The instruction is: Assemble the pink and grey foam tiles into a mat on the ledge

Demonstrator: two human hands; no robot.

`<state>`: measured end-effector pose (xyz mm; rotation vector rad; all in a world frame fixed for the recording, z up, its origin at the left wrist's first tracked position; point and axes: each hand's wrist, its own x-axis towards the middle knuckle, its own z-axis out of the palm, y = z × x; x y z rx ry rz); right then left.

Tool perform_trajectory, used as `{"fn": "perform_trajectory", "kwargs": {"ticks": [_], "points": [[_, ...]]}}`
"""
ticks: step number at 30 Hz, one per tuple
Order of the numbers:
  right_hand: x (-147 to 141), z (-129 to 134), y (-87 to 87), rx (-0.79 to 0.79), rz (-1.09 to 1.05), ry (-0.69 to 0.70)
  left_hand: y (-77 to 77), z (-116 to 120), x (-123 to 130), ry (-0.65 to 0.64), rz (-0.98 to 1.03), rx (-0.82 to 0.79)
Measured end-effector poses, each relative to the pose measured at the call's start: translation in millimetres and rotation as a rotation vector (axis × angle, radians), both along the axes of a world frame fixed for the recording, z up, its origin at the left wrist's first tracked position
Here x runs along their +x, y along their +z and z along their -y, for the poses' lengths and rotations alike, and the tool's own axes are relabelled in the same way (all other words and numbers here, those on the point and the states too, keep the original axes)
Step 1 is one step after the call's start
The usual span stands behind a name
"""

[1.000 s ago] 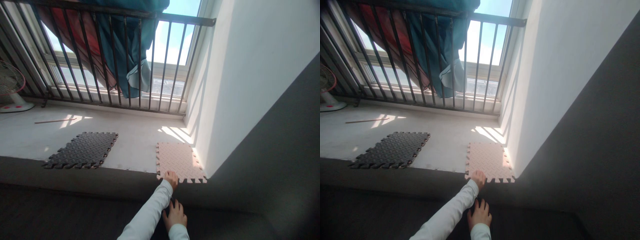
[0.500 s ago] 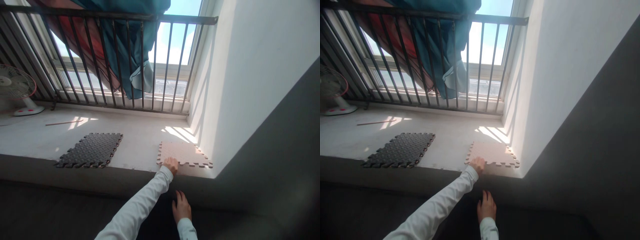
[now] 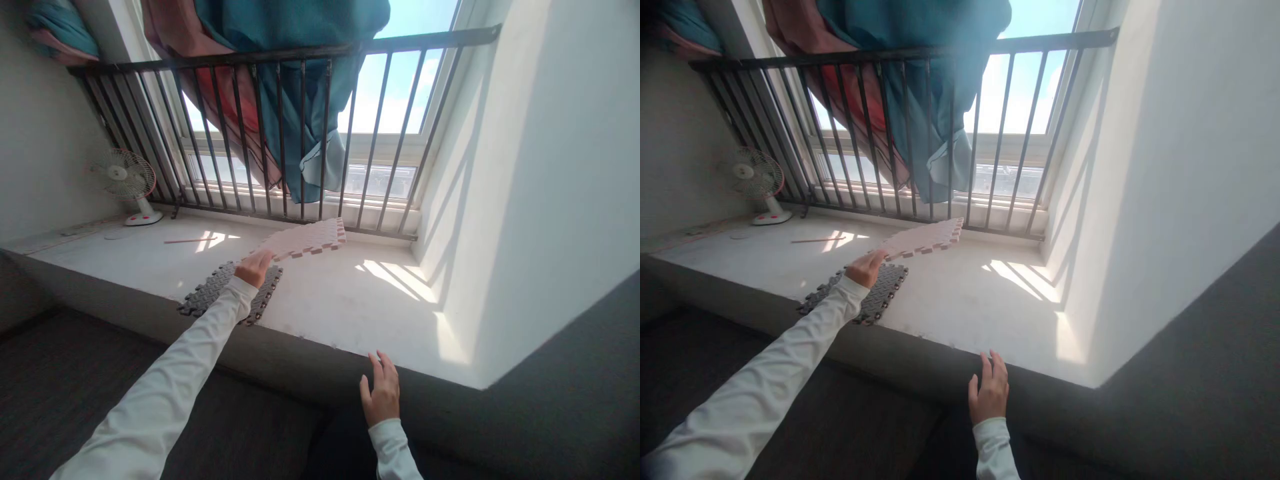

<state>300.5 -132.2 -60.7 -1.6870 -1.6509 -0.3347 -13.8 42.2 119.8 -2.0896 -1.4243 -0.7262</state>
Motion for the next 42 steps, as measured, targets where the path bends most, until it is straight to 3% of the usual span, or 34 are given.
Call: {"fn": "perform_trajectory", "kwargs": {"ticks": [2, 4, 7, 11, 13, 16, 21, 24, 26, 30, 33, 36, 42], "points": [[-7, 6, -20.5, 0.007, 0.015, 0.013, -17.5, -5, -44, -0.005, 0.004, 0.055], [-13, 12, -38.5, -0.042, 0.037, 0.039, -40.5, -6, -83, 0.02, -0.005, 0.007], [-19, 23, -58.2, -0.151, 0.054, 0.071, -78.3, 1, -124, 0.174, -0.049, -0.231], [-22, 33, -72.1, -0.265, 0.057, 0.081, -118.9, 17, -146, 0.415, -0.122, -0.639], [-20, 36, -76.2, -0.32, 0.062, 0.089, -131.2, 21, -145, 0.486, -0.132, -0.801], [-16, 38, -81.1, -0.4, 0.072, 0.109, -138.9, 16, -140, 0.543, -0.132, -0.887], [-15, 45, -83.0, -0.451, 0.077, 0.166, -130.1, -3, -130, 0.59, -0.139, -0.993], [-18, 51, -80.4, -0.403, 0.073, 0.141, -124.6, 1, -115, 0.574, -0.157, -1.005], [-19, 51, -78.8, -0.382, 0.072, 0.136, -125.3, 11, -96, 0.471, -0.215, -0.971], [-21, 38, -78.1, -0.352, 0.083, 0.173, -135.8, 25, -51, 0.123, -0.366, -0.872], [-23, 22, -76.4, -0.324, 0.119, 0.274, -147.5, 20, -30, 0.026, -0.366, -0.841], [-27, 7, -70.9, -0.293, 0.137, 0.355, -158.7, 9, -30, 0.089, -0.31, -0.808], [-31, -6, -62.0, -0.216, 0.062, 0.389, -169.5, -2, -58, 0.184, -0.224, -0.736]]}}
